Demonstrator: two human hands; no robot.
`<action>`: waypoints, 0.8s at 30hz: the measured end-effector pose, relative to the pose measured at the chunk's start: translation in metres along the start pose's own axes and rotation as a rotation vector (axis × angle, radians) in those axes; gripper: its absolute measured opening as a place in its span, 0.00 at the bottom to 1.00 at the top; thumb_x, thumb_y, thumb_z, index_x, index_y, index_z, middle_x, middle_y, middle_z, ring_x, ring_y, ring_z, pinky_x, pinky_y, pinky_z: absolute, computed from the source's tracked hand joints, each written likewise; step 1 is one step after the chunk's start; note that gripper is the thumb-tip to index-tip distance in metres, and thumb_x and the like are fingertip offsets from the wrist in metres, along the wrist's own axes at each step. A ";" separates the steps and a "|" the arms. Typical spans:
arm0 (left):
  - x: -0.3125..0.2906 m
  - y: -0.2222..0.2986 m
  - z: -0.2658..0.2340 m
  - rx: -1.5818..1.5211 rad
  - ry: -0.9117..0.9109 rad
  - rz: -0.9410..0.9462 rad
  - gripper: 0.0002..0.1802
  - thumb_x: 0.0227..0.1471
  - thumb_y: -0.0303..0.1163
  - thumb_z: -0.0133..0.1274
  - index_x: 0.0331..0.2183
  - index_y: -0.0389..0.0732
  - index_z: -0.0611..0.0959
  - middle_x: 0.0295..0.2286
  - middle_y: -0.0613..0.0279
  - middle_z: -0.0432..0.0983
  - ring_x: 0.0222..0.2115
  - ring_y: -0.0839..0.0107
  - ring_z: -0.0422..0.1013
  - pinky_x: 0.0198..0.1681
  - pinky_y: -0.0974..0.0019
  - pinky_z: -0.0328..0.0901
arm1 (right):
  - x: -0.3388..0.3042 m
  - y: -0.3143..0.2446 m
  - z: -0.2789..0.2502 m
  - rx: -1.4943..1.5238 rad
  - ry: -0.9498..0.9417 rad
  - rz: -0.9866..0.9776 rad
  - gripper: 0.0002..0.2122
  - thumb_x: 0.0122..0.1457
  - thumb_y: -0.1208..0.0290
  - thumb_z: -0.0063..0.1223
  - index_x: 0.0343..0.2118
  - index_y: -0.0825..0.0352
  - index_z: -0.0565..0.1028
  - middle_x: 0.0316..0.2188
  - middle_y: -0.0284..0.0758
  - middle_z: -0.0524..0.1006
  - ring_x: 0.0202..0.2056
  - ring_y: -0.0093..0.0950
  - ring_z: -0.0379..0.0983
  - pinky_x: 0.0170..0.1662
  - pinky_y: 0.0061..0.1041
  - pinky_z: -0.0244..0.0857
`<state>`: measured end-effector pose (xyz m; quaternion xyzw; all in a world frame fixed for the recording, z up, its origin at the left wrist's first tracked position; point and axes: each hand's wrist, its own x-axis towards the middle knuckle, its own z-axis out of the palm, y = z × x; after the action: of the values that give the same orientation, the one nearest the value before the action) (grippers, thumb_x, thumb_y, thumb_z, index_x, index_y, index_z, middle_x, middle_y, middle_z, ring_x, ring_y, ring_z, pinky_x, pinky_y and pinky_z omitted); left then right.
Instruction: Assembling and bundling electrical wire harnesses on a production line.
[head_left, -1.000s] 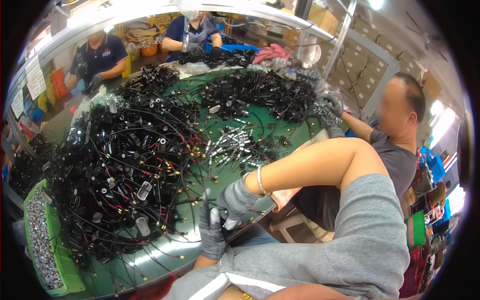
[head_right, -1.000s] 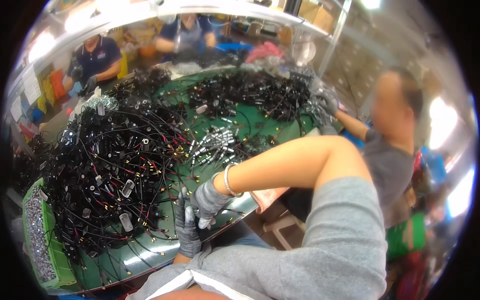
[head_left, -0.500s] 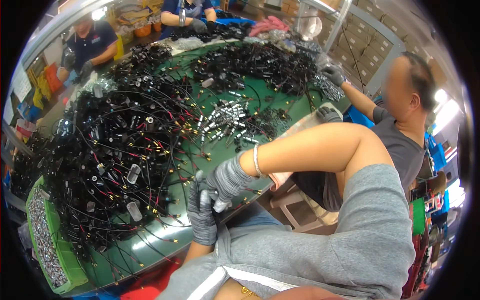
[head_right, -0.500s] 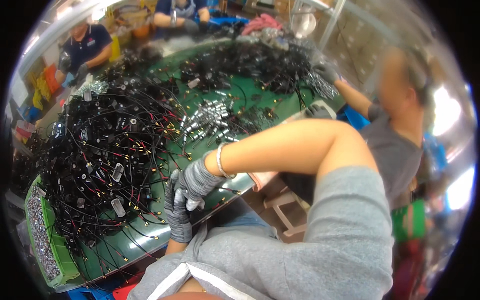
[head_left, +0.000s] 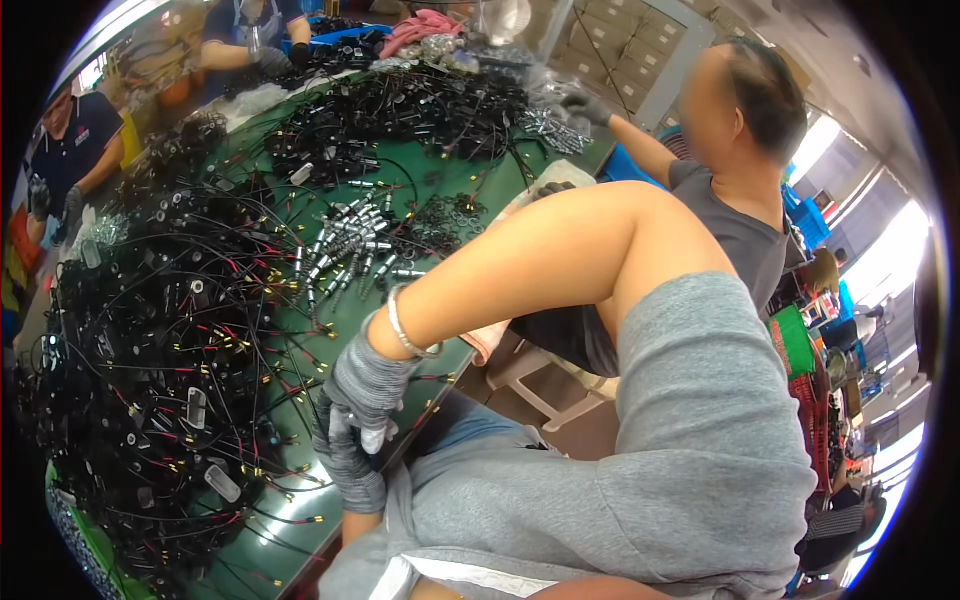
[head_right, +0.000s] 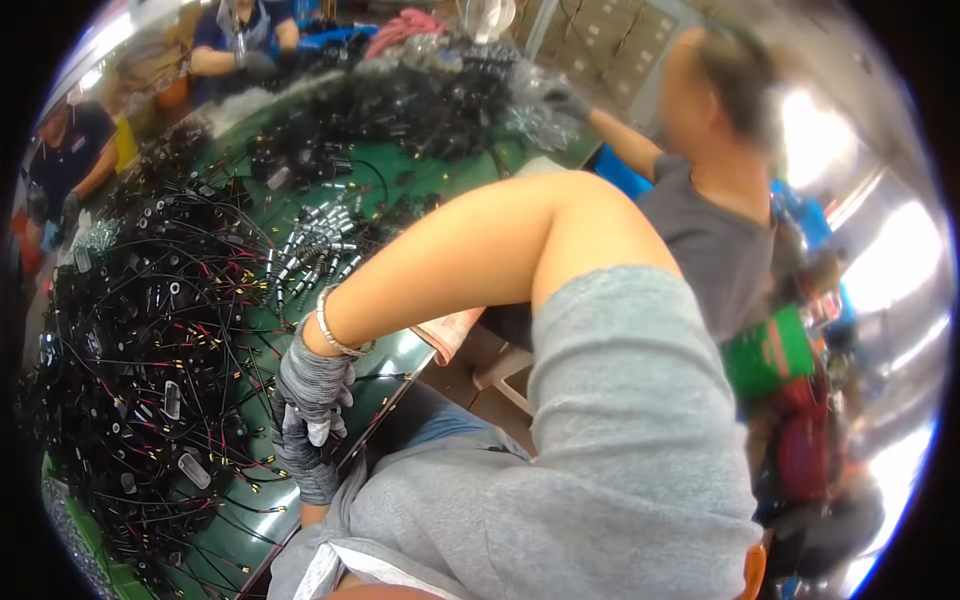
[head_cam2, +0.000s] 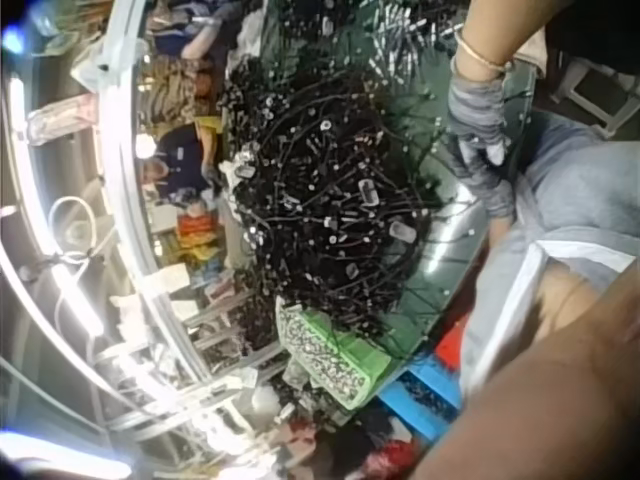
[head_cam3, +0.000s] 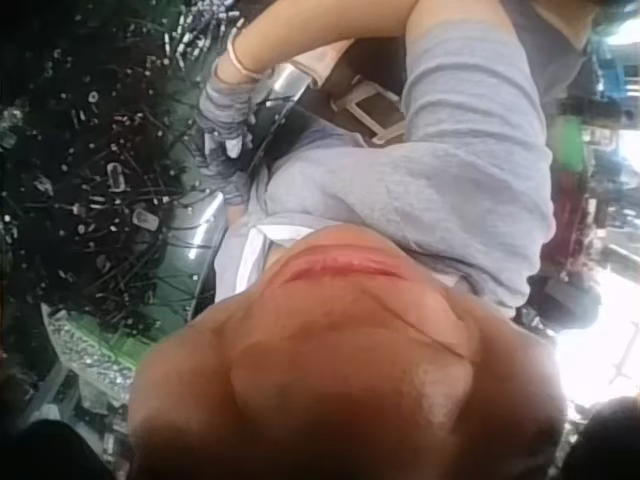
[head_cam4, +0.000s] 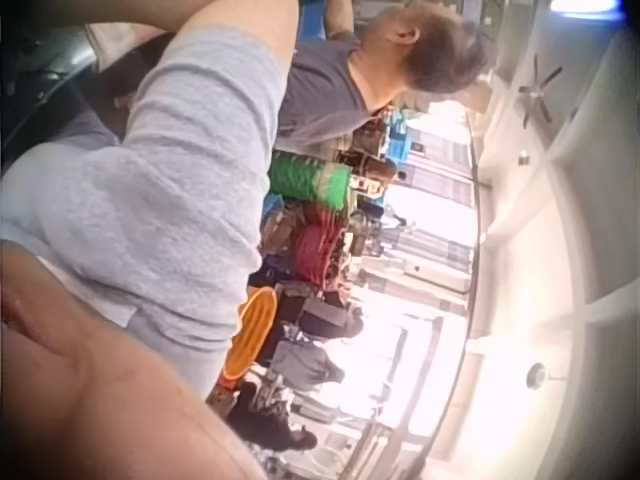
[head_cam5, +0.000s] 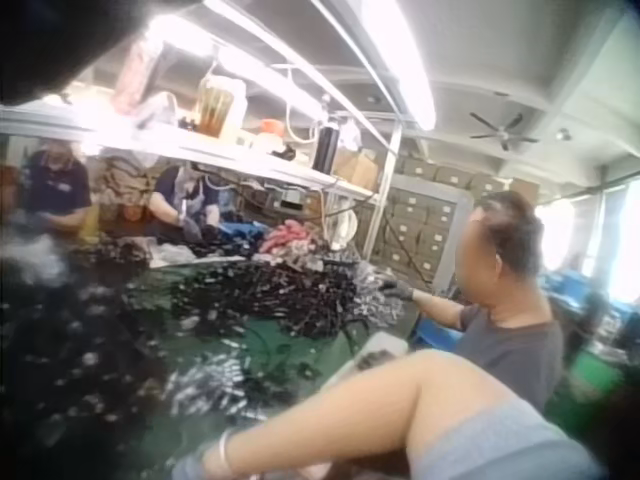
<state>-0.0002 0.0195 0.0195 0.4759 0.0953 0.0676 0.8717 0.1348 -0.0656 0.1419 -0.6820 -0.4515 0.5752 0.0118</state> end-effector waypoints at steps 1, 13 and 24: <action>0.002 -0.001 0.003 0.000 -0.006 0.003 0.25 0.59 0.45 0.46 0.49 0.34 0.72 0.33 0.53 0.76 0.26 0.66 0.74 0.27 0.66 0.70 | 0.000 0.007 0.004 0.004 0.070 -0.080 0.16 0.56 0.52 0.58 0.40 0.59 0.79 0.33 0.26 0.82 0.34 0.24 0.77 0.37 0.27 0.71; -0.004 0.000 0.012 0.038 -0.040 0.094 0.27 0.57 0.44 0.49 0.50 0.33 0.73 0.37 0.53 0.76 0.34 0.66 0.75 0.35 0.67 0.71 | -0.021 0.001 0.033 0.111 0.317 -0.043 0.27 0.51 0.58 0.63 0.51 0.67 0.70 0.35 0.38 0.81 0.36 0.32 0.77 0.42 0.30 0.70; -0.003 0.003 0.013 0.088 -0.005 0.076 0.26 0.59 0.45 0.45 0.50 0.34 0.72 0.31 0.51 0.77 0.26 0.66 0.76 0.30 0.66 0.72 | -0.029 -0.025 0.012 0.065 0.132 0.120 0.32 0.50 0.57 0.64 0.55 0.67 0.67 0.40 0.41 0.79 0.43 0.36 0.76 0.49 0.32 0.67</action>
<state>-0.0002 0.0101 0.0288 0.5172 0.0781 0.0951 0.8470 0.1122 -0.0747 0.1735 -0.7434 -0.3892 0.5431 0.0294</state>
